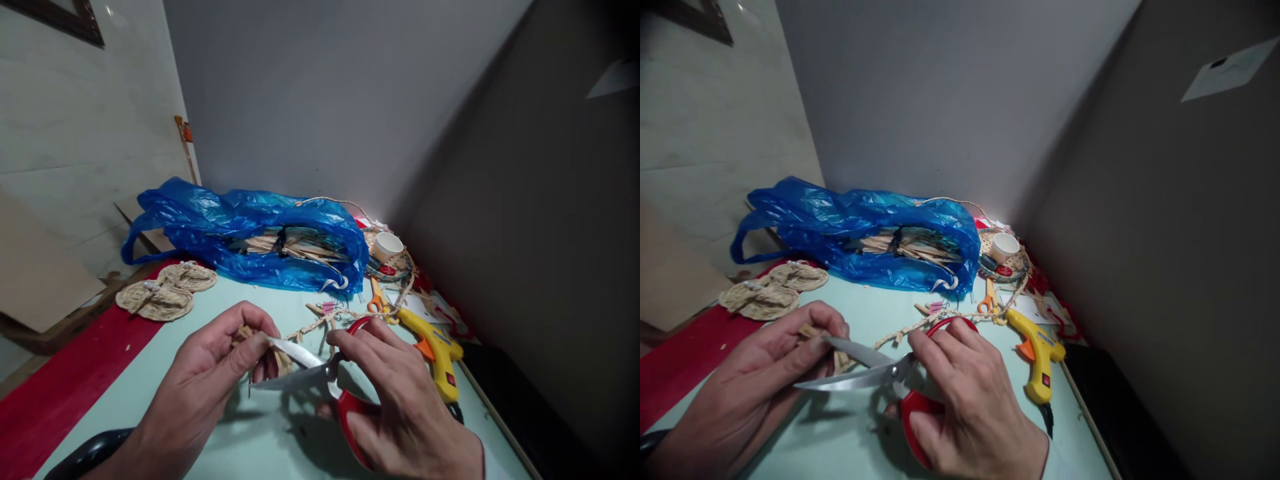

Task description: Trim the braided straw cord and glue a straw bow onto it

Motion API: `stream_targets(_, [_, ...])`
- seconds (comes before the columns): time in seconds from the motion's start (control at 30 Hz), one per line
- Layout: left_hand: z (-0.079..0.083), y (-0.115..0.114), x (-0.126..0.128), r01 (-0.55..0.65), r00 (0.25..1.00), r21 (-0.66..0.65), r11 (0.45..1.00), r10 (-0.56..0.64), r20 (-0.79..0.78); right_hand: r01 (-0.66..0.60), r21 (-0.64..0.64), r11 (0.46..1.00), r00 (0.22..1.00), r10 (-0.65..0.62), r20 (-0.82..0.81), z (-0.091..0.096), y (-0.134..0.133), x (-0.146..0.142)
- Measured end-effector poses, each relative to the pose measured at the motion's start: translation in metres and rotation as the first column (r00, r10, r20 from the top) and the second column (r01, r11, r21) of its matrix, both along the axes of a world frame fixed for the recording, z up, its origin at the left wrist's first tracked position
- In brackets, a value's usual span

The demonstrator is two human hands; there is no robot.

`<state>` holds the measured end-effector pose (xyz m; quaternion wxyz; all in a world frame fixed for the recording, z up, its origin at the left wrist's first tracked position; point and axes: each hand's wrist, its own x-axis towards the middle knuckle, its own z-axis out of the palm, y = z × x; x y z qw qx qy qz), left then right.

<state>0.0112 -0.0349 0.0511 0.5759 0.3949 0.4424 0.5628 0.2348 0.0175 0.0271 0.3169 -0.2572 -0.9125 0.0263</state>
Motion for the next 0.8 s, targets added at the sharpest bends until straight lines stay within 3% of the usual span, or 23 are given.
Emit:
stream_targets(0.3, [-0.001,0.003,0.005,0.058,0.987,-0.071,0.996,-0.047,0.151,0.024,0.014,1.0,0.999,-0.024,0.032,-0.001,0.003,0.002])
stream_targets(0.5, [-0.008,-0.002,0.007,0.092,0.996,-0.085,0.992,-0.09,0.028,-0.004,-0.055,0.998,1.0,0.005,0.024,0.001,-0.005,-0.002])
stream_targets(0.8, [-0.01,0.001,0.003,0.132,0.99,-0.049,0.99,-0.13,0.051,-0.025,-0.006,1.0,1.0,0.025,0.015,0.0,-0.008,0.0])
